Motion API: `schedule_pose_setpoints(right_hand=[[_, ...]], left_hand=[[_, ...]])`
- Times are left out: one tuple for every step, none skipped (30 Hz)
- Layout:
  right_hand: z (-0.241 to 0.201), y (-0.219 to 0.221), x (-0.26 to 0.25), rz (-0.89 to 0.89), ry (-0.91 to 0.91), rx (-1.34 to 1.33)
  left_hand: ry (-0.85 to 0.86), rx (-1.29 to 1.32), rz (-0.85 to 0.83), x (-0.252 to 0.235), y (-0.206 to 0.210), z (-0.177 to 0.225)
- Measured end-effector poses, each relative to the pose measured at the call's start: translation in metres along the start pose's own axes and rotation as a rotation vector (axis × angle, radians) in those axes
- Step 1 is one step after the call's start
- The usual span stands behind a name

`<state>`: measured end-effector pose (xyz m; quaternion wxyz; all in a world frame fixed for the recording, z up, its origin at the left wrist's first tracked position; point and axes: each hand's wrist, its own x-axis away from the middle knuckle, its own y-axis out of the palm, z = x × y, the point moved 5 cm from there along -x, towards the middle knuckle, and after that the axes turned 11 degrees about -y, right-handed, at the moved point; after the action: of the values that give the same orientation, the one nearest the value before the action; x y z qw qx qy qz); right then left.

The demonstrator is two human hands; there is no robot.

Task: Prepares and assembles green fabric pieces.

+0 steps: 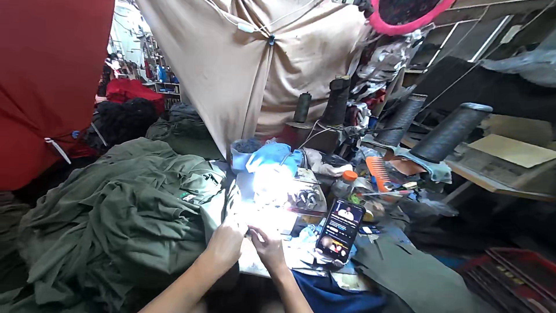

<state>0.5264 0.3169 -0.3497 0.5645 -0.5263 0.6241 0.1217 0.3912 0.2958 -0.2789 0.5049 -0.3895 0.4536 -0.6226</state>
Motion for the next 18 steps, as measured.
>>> schedule_pose_setpoints(right_hand=[[-0.003,-0.001,0.002,0.01,-0.069,0.07],[-0.006,-0.003,0.003,0.036,-0.119,0.132],[-0.008,-0.005,0.005,0.067,-0.15,0.167],[-0.008,-0.007,0.006,0.096,-0.167,0.183],[-0.006,-0.01,0.007,0.113,-0.177,0.202],[-0.004,-0.013,0.007,0.117,-0.183,0.228],[-0.001,-0.017,0.007,0.113,-0.18,0.259],[0.004,-0.019,0.008,0.092,-0.164,0.282],[0.01,-0.022,0.008,0.06,-0.142,0.294],[0.016,-0.025,0.008,0.031,-0.121,0.307],[0.021,-0.027,0.007,0.021,-0.111,0.317],[0.024,-0.029,0.005,0.027,-0.107,0.328],[0.025,-0.031,0.004,0.044,-0.103,0.34],[0.025,-0.032,0.006,0.066,-0.089,0.337],[0.025,-0.032,0.009,0.083,-0.059,0.317],[0.023,-0.031,0.014,0.093,-0.011,0.273],[0.015,-0.03,0.018,0.069,0.084,0.217],[-0.002,-0.032,0.02,-0.021,0.267,0.131]], left_hand=[[0.025,0.024,0.023,0.009,0.0,0.002],[0.05,0.055,0.048,0.017,0.0,0.005],[0.076,0.084,0.078,0.023,0.001,0.008],[0.101,0.115,0.112,0.029,0.001,0.011],[0.127,0.141,0.138,0.032,0.002,0.015],[0.149,0.161,0.155,0.033,0.005,0.018],[0.168,0.165,0.171,0.033,0.008,0.021],[0.162,0.156,0.138,0.029,0.011,0.023],[0.139,0.134,0.08,0.024,0.016,0.024],[0.111,0.101,0.029,0.018,0.022,0.024],[0.084,0.068,-0.014,0.012,0.026,0.024],[0.059,0.049,-0.046,0.008,0.029,0.024],[0.044,0.037,-0.044,0.004,0.031,0.023],[0.04,0.036,-0.008,0.003,0.033,0.022],[0.051,0.047,0.072,0.005,0.033,0.022],[0.098,0.081,0.217,0.011,0.032,0.025],[0.18,0.136,0.371,0.021,0.028,0.03],[0.285,0.197,0.494,0.036,0.022,0.039]])
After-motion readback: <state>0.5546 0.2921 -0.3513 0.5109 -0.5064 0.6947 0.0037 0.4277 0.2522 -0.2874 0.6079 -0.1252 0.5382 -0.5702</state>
